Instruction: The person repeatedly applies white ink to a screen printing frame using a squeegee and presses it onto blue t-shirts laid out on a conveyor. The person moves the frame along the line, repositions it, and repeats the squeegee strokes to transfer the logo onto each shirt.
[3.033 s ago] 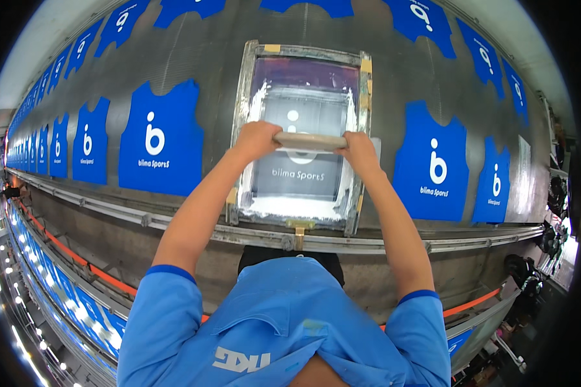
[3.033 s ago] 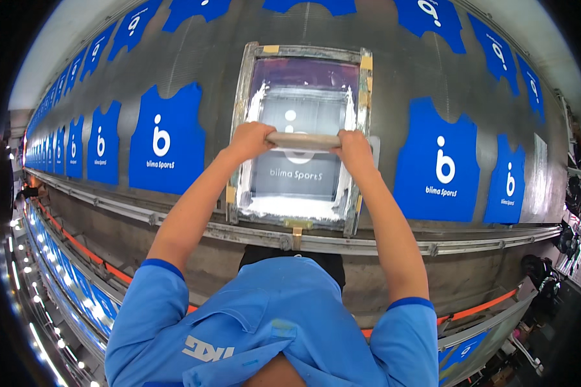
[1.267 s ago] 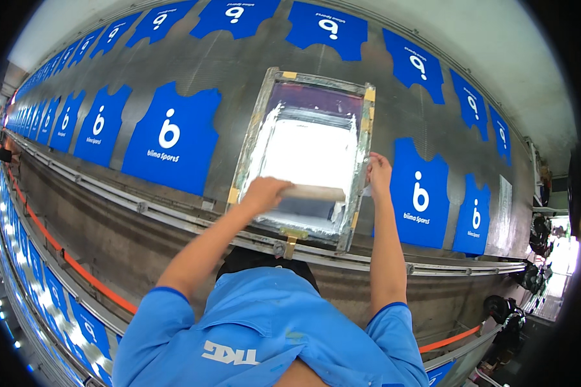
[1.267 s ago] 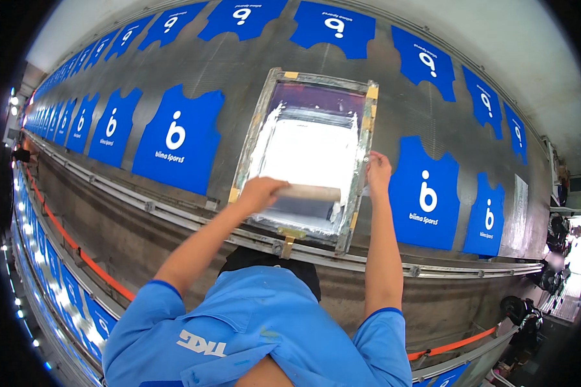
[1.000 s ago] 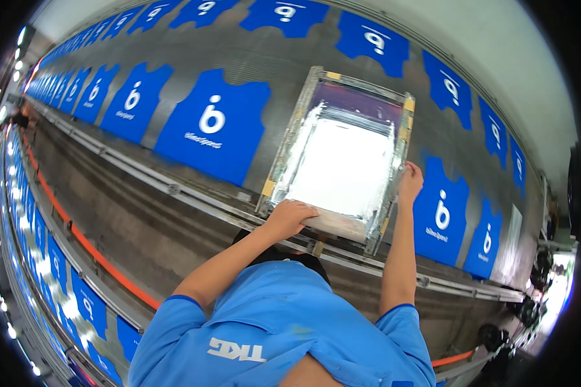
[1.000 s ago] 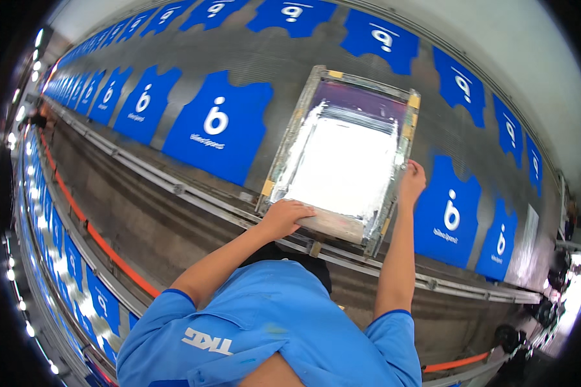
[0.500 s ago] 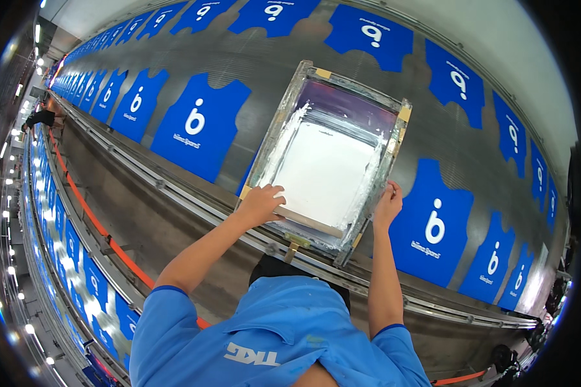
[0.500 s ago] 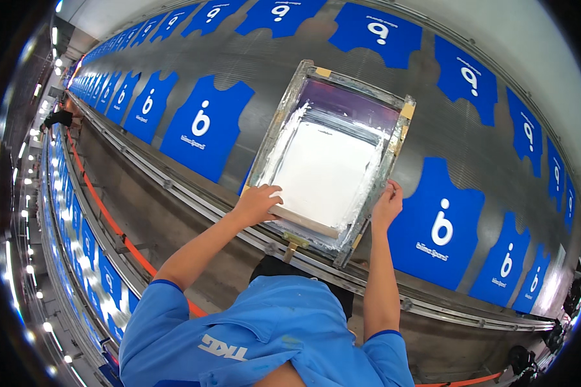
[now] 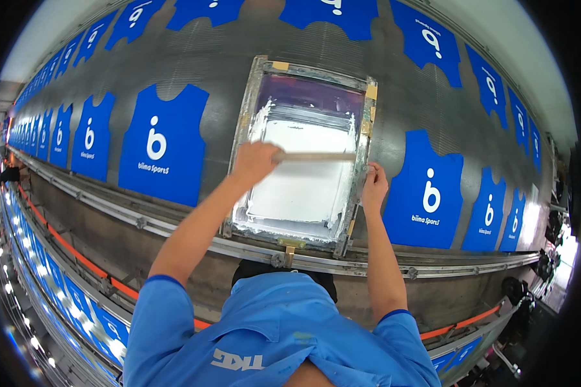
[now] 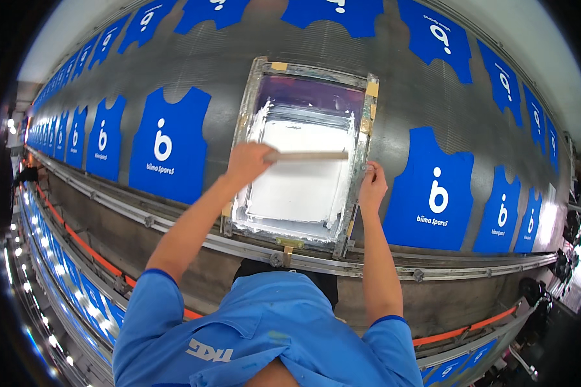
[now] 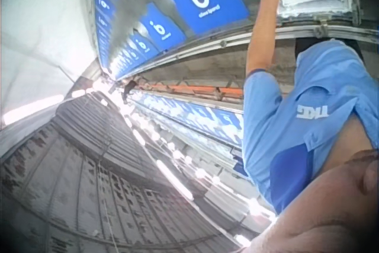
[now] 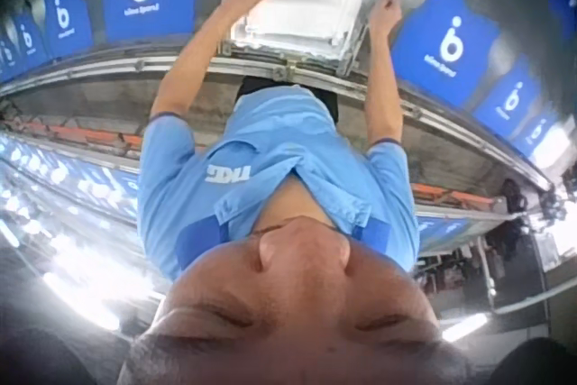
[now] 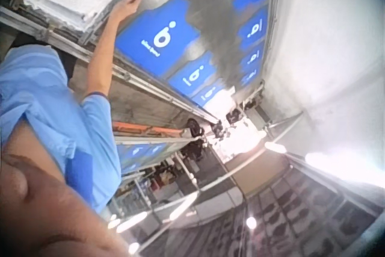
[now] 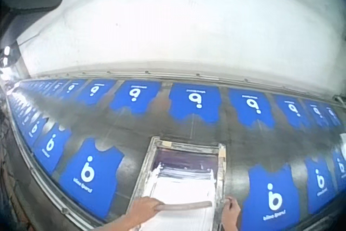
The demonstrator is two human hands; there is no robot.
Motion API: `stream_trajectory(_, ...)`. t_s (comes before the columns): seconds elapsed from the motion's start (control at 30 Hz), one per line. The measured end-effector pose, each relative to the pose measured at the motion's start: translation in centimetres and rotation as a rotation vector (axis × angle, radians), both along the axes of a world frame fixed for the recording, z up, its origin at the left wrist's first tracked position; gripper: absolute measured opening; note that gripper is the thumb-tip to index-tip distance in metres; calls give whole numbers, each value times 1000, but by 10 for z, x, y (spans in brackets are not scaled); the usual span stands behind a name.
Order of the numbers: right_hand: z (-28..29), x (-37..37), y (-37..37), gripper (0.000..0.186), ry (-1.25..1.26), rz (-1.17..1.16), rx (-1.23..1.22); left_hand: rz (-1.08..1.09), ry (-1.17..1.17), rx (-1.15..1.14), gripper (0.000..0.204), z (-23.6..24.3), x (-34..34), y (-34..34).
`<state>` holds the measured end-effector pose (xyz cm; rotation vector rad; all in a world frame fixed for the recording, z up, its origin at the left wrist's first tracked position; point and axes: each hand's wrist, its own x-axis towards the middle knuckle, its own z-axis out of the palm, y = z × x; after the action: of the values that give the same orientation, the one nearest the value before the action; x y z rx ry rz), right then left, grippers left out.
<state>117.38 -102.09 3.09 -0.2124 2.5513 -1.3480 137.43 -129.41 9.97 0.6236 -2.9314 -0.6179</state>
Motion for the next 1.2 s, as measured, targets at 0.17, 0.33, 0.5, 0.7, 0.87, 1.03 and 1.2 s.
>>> stream_trajectory(0.17,71,-37,-22,34,592,442,523,-83,-258,-6,33,17,-102,-82)
stream_trajectory(0.33,95,-90,-114,42,686,684,439,-109,-315,8,41,10,-135,-96)
stream_trajectory(0.5,71,-100,-139,42,479,757,665,-82,-334,24,38,5,-132,-93)
stream_trajectory(0.7,54,-38,-88,33,496,748,584,-131,-269,-80,27,-5,-66,-47)
stream_trajectory(0.87,54,58,-16,23,508,733,421,-102,-320,-40,24,-18,28,25)
stream_trajectory(1.03,50,135,46,29,537,698,315,-31,-185,-61,33,-18,115,100)
stream_trajectory(1.2,60,181,74,38,613,729,321,-50,-24,-113,40,-2,168,134)
